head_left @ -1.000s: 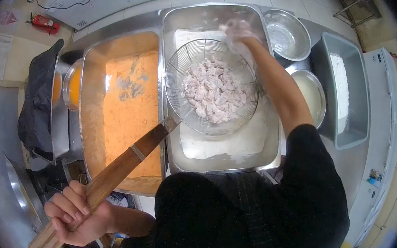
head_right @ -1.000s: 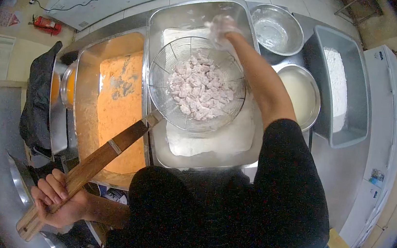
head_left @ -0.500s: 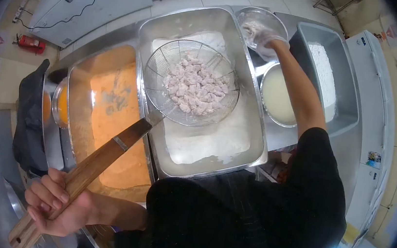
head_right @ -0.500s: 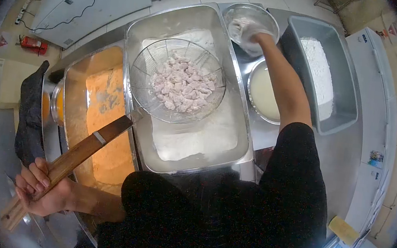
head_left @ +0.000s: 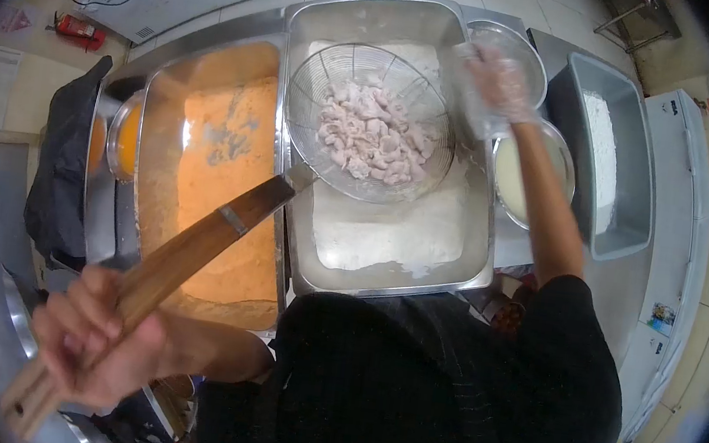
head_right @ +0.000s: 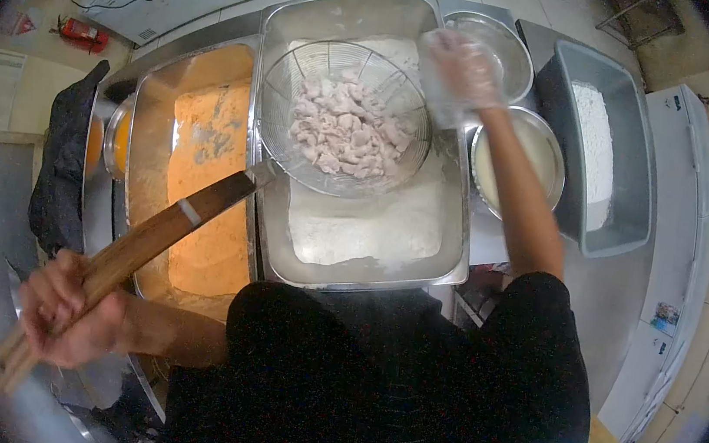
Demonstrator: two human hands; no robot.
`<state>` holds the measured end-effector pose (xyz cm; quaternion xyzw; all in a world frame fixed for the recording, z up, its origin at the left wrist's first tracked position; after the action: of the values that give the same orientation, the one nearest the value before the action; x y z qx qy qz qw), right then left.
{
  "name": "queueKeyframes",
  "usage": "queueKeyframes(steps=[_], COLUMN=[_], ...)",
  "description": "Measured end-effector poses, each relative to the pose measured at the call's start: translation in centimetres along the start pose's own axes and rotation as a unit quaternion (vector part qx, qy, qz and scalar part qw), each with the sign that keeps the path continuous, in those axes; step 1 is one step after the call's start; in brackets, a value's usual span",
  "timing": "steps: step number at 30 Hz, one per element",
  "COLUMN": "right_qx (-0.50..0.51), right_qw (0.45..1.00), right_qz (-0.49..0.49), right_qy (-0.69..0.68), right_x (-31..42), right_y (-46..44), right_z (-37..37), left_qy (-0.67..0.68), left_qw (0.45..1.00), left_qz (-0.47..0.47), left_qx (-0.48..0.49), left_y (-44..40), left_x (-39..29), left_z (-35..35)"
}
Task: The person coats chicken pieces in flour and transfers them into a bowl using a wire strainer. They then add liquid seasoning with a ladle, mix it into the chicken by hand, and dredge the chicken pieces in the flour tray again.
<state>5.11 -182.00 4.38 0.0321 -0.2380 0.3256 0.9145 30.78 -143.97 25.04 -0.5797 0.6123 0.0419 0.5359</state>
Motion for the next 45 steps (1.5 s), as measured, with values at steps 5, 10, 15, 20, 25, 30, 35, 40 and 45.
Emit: queueKeyframes(steps=[5, 10, 15, 20, 25, 30, 35, 40, 45], right_qx=[0.113, 0.206, 0.364, 0.364, 0.281, 0.175, 0.075, 0.047, -0.053], right_qw=[0.961, 0.956, 0.919, 0.838, 0.800, 0.811, 0.362, 0.286, 0.684], right_qz=[-0.152, -0.168, 0.085, -0.083, -0.079, 0.027, -0.219, -0.131, 0.025], right_qy=[-0.200, -0.128, -0.126, -0.399, -0.524, -0.558, -0.903, -0.948, -0.728], right_x=[5.1, 8.8, 9.6, 8.8, 7.8, 7.8, 7.6, 2.4, -7.7], right_y=[1.3, 1.1, 1.9, 1.0, 0.1, -0.8, -1.5, -5.8, -9.6], right_z=[-12.6, -19.2, -21.6, -16.5, -12.8, -11.5, -11.3, -9.8, -2.9], left_qy=[-0.043, -0.043, -0.033, 0.041, -0.009, -0.006, -0.001, -0.007, -0.030], left_qw=[0.998, 0.999, 0.999, 0.999, 0.999, 1.000, 1.000, 0.999, 0.999], left_qz=[0.044, 0.022, 0.033, 0.012, 0.020, 0.016, 0.018, 0.030, 0.029], left_qx=[0.016, 0.010, 0.027, 0.011, 0.023, 0.015, 0.019, 0.011, -0.003], left_y=[1.0, 1.8, 2.2, -0.3, 0.3, 0.7, 0.9, 0.9, 0.9], left_x=[1.5, 2.0, 1.7, -1.5, 2.1, 3.1, 3.5, 3.6, 3.5], left_z=[0.5, 0.3, 0.2, 1.5, 0.8, 0.9, 1.8, 1.5, 1.5])
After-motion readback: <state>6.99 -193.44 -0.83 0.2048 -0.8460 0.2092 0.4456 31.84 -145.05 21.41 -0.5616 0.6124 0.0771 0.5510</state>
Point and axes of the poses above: each hand's wrist, its own y-axis away from the middle knuckle, its own z-axis out of the back of the hand, x = y × z, the point moved 4 cm from there along -y, towards the middle knuckle, and after that the axes turned 13 degrees about -y, right-handed, at the moved point
